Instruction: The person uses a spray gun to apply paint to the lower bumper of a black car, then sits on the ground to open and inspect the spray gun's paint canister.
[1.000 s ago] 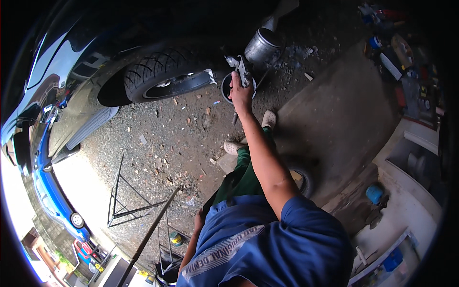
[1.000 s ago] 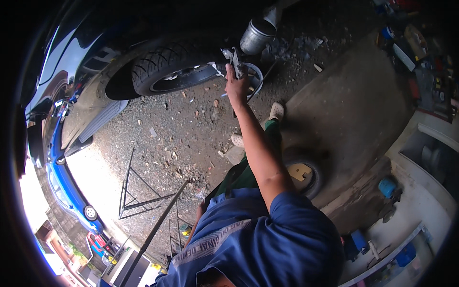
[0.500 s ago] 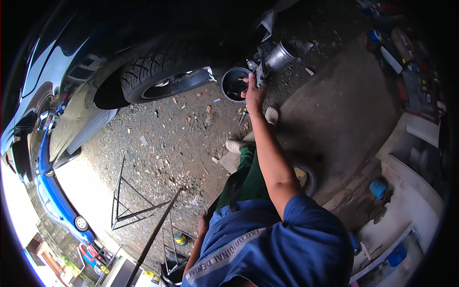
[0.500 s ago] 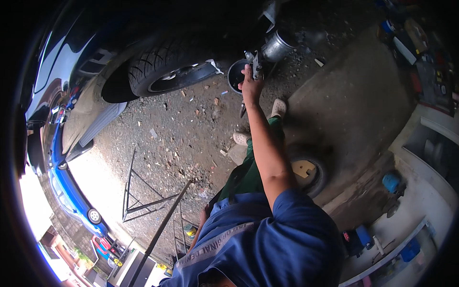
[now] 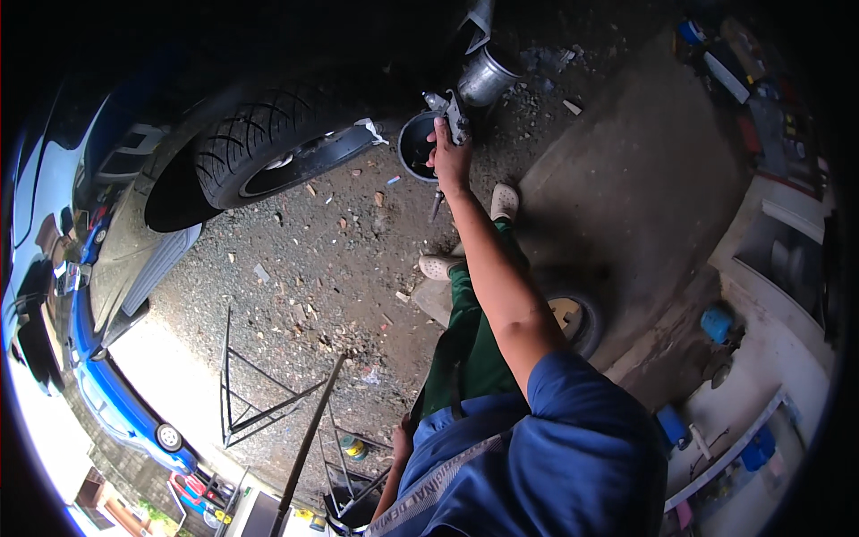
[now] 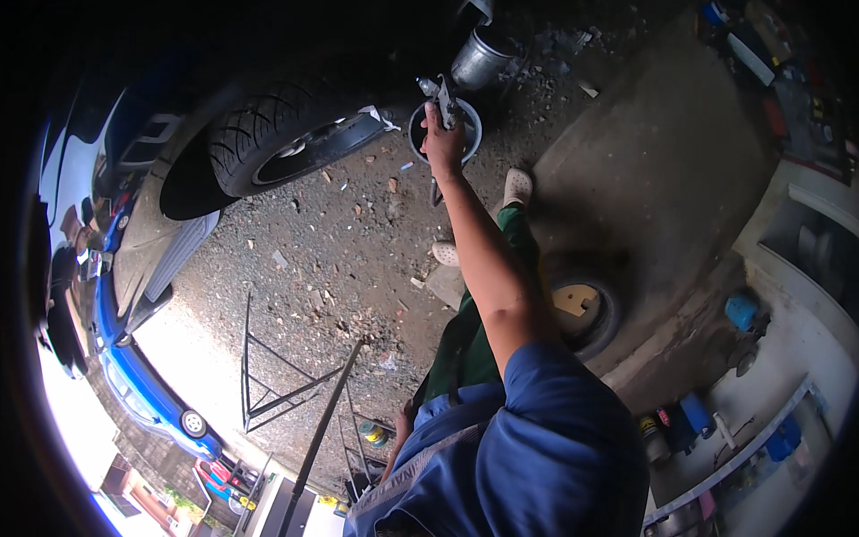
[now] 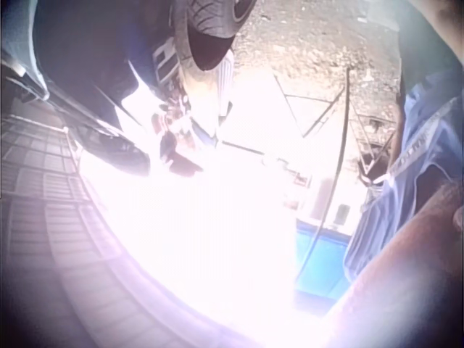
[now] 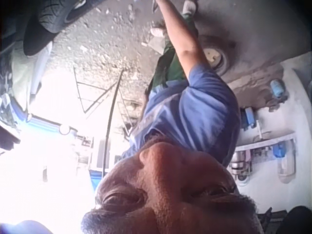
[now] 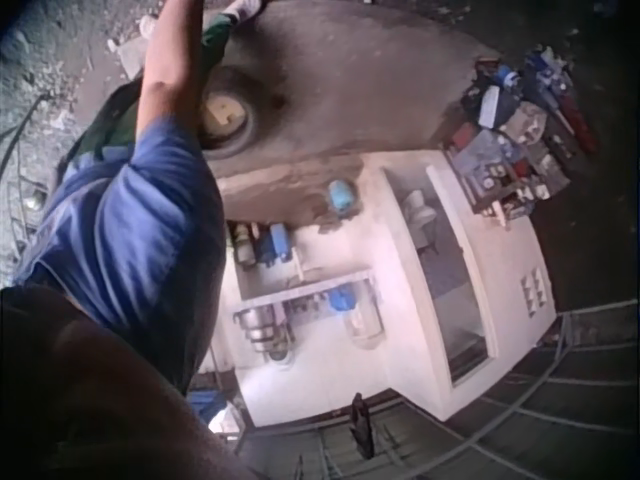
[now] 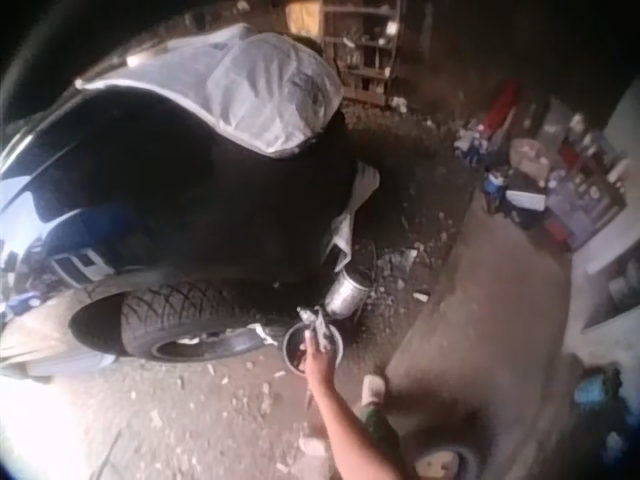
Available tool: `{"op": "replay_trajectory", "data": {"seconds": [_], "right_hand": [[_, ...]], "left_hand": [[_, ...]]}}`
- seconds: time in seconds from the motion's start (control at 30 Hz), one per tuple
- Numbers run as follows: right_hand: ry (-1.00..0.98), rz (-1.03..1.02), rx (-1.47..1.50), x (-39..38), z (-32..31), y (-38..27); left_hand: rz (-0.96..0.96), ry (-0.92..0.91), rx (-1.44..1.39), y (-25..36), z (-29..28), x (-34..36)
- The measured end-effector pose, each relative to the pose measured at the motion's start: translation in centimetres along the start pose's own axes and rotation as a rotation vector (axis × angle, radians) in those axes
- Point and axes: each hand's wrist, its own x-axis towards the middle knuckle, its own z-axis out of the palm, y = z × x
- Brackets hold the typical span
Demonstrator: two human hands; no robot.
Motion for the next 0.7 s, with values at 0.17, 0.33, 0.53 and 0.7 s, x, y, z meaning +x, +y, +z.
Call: {"op": "replay_trajectory", "data": {"seconds": [0.17, 0.33, 0.53, 0.7], "right_hand": [[0.157, 0.066, 0.01, 4.5, -0.2, 1.6], [0.182, 0.108, 0.026, 3.7, -0.6, 0.8], [-0.039, 0.063, 0.016, -4.1, -2.3, -4.9], [-0.323, -0.045, -0.072, -9.4, -3.9, -14.0]], "left_hand": [[0.09, 0.03, -0.036, -0.4, -0.3, 0.1], [-0.023, 0.013, 0.022, -0.8, -0.8, 0.9], [0.086, 0.022, -0.007, 2.4, -4.3, 3.3], [0.224, 0.021, 0.05, 5.9, -7.2, 4.4]]}}
